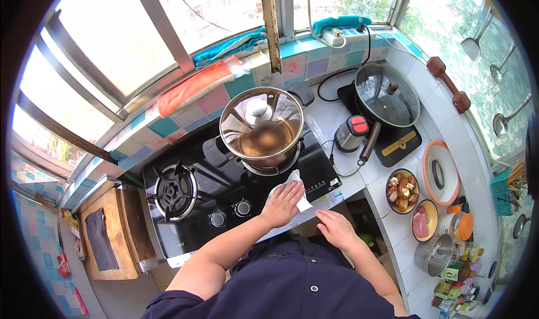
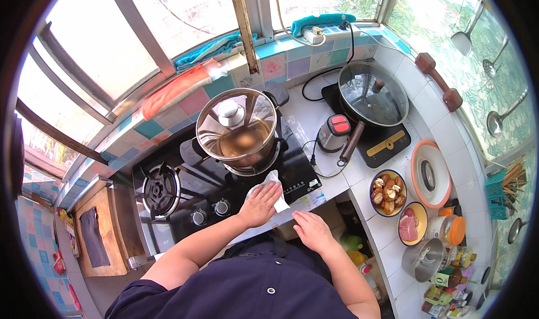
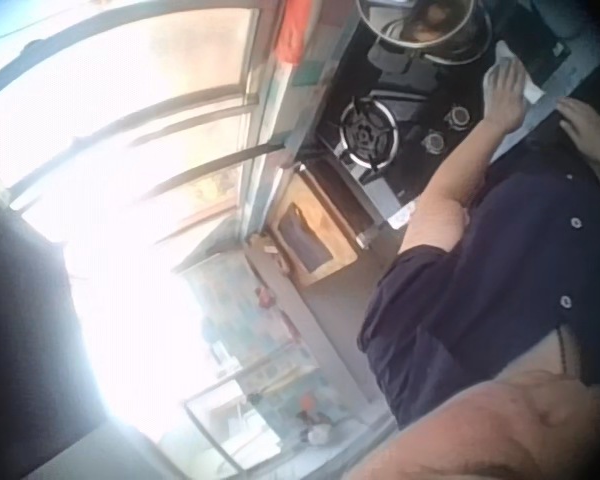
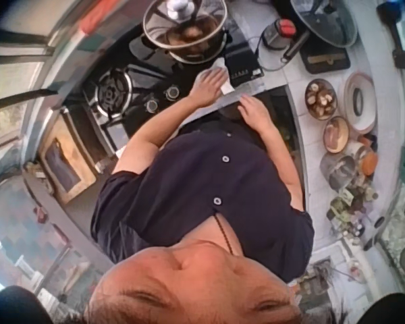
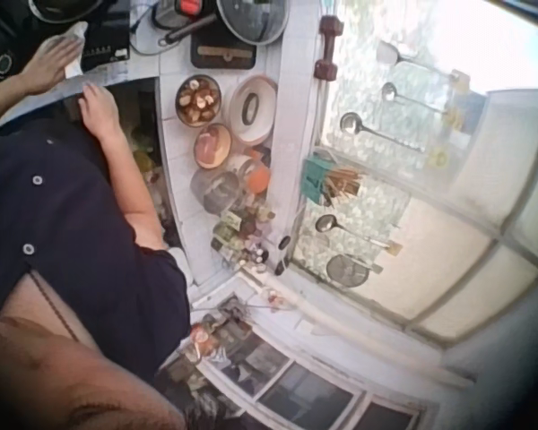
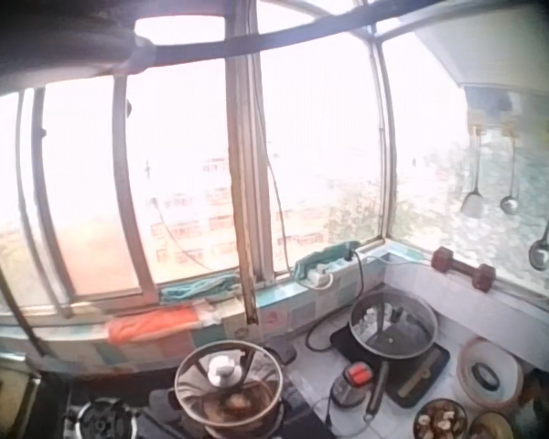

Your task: The person wipes the gas stovetop with a white paper towel, then moves to the sink to rinse the towel under running water and wipe the sink basin. The person handles the paper towel and faucet throughout the sequence.

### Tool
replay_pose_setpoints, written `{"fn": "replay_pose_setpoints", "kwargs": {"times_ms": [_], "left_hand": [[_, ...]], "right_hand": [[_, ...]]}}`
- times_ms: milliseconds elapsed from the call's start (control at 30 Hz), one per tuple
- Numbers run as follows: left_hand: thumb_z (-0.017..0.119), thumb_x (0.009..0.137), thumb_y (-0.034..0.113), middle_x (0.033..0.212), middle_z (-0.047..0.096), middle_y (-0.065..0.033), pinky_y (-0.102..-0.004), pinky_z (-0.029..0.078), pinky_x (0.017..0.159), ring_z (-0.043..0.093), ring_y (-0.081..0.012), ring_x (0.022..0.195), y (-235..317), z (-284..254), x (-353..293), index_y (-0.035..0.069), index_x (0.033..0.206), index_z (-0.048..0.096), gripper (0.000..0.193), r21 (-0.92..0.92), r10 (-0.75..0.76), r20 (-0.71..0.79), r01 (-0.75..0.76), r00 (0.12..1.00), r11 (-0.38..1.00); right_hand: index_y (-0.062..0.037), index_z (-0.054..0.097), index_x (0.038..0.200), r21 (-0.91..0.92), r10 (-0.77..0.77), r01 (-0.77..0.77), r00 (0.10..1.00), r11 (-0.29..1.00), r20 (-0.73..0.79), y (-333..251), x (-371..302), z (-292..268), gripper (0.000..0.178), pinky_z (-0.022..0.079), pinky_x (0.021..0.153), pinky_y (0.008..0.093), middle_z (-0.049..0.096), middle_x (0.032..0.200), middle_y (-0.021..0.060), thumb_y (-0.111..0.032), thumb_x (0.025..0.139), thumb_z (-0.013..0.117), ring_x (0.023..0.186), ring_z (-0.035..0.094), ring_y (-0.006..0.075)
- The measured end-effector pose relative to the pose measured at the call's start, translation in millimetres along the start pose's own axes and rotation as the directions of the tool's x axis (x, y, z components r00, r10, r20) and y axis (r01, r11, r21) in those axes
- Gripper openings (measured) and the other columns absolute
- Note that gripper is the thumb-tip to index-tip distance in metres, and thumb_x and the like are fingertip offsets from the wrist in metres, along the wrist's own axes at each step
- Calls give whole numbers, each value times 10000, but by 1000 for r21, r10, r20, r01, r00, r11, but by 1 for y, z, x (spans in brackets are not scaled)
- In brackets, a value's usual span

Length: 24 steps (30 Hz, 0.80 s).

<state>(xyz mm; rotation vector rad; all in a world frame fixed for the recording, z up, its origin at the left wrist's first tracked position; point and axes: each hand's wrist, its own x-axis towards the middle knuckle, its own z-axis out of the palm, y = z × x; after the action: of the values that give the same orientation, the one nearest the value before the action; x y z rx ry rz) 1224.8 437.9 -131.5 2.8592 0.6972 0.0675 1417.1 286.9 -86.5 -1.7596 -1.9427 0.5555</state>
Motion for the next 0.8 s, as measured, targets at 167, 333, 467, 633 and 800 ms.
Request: {"fn": "replay_pose_setpoints", "kwargs": {"times_ms": [167,333,467,633,800], "left_hand": [[482,905,318,1556,207,-112,-449,143,1164,187,-254,1439,12,11,53,74,1469,279,647,-134,-58,-8,57,998,989],[477,951,246,1522,296,-137,-384,193,1152,245,-269,1420,-1,19,96,94,1429,395,508,-806,-122,-48,34,991,591],[497,954,197,1325,526,-96,-304,342,1054,470,-181,1224,5,-4,83,37,1347,477,424,-992,-393,12,59,919,107],[494,949,177,1187,594,-129,-320,419,970,553,-246,1119,11,-26,42,1,1190,575,310,-909,-528,-140,102,838,403],[516,902,91,1160,585,-149,-372,458,938,556,-321,1093,12,-18,16,9,1129,609,258,-601,-576,-372,285,728,747]], "right_hand": [[-38,592,1174,8,14,-14,999,1000,-41,8,18,-19,346,451,946,389,618,1159,104,-146,847,617,1074,581,280],[-40,550,1156,30,12,-5,969,1000,-247,16,60,-21,326,421,961,412,549,1202,143,-67,834,590,1129,510,338],[-36,530,1135,-17,-129,134,907,991,-401,21,99,0,334,390,984,436,512,1193,155,-57,809,601,1118,491,346],[-29,542,1115,-116,-212,179,880,977,-426,3,115,-12,330,378,991,434,512,1192,143,-94,800,617,1127,489,333],[-5,448,1327,-201,-176,165,984,966,-36,40,104,29,569,255,1115,442,392,1432,161,-228,833,623,1348,339,322]]}}
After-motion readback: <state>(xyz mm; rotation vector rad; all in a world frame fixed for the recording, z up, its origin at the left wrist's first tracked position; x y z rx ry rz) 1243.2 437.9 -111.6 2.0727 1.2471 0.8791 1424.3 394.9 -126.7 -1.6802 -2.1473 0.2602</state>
